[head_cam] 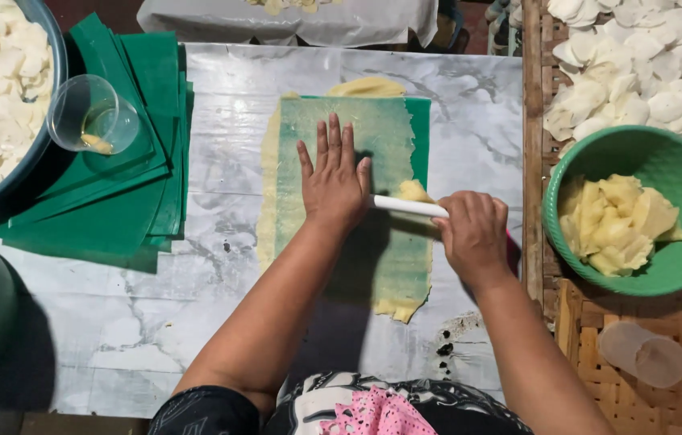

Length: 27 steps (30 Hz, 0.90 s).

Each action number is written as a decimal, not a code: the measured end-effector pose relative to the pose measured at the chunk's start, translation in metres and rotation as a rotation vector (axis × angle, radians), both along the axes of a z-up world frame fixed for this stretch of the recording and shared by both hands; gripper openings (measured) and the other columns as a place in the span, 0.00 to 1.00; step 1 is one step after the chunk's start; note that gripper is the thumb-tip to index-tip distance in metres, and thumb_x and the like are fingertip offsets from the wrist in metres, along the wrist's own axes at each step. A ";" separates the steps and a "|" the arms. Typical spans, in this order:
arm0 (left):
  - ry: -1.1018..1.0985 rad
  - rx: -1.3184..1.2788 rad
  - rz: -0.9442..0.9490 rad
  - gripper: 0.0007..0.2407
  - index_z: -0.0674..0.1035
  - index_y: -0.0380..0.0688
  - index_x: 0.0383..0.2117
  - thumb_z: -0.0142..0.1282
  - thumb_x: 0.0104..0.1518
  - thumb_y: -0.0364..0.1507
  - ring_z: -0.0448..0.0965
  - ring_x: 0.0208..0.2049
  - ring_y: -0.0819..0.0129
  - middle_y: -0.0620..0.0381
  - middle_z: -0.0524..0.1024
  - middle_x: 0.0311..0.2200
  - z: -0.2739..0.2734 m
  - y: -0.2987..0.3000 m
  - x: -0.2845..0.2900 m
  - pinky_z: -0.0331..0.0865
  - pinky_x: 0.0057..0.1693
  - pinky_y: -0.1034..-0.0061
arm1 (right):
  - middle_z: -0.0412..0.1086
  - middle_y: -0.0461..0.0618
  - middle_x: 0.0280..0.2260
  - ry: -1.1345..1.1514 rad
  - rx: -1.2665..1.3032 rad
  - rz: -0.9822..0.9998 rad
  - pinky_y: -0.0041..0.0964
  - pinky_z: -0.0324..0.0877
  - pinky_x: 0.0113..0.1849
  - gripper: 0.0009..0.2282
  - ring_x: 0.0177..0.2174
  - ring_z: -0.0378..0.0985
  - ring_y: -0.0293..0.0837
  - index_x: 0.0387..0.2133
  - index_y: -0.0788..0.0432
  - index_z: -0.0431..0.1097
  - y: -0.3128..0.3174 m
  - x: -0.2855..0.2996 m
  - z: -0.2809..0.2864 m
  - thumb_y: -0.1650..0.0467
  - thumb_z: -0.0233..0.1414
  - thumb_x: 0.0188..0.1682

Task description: Rolling out yellow dough on a green mat using a rolling pin at a food preparation station.

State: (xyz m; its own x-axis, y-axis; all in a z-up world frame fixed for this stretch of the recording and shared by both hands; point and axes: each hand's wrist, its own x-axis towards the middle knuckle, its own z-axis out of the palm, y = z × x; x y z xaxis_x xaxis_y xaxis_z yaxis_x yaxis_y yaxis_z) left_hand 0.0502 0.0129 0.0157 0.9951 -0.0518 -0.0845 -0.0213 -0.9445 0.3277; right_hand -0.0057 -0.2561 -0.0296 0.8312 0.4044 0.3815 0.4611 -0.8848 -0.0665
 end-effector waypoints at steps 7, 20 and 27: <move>0.022 0.013 -0.028 0.27 0.47 0.50 0.74 0.27 0.70 0.44 0.30 0.76 0.53 0.50 0.37 0.76 -0.034 -0.010 0.036 0.23 0.74 0.44 | 0.65 0.58 0.55 0.073 -0.047 -0.074 0.53 0.59 0.53 0.25 0.57 0.66 0.55 0.63 0.61 0.62 0.018 0.030 0.003 0.56 0.38 0.61; -0.043 0.009 0.009 0.28 0.45 0.48 0.74 0.27 0.71 0.44 0.27 0.76 0.55 0.51 0.32 0.76 -0.029 -0.012 0.015 0.22 0.74 0.47 | 0.63 0.45 0.41 -0.074 0.047 -0.371 0.47 0.64 0.37 0.14 0.37 0.72 0.50 0.51 0.49 0.69 0.032 0.032 -0.016 0.59 0.42 0.60; -0.047 0.015 -0.051 0.27 0.47 0.49 0.74 0.27 0.70 0.43 0.31 0.76 0.55 0.52 0.37 0.76 -0.031 -0.012 -0.009 0.23 0.74 0.48 | 0.52 0.69 0.68 0.118 -0.023 -0.236 0.63 0.49 0.59 0.27 0.66 0.52 0.63 0.65 0.66 0.60 0.037 0.010 0.007 0.59 0.41 0.60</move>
State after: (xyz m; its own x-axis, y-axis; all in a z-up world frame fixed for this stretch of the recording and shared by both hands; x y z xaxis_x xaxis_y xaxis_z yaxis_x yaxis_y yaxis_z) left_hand 0.0407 0.0010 -0.0151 0.9940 -0.1019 -0.0384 -0.0850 -0.9464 0.3115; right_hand 0.0043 -0.2194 -0.0222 0.9418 0.2011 0.2694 0.2317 -0.9689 -0.0867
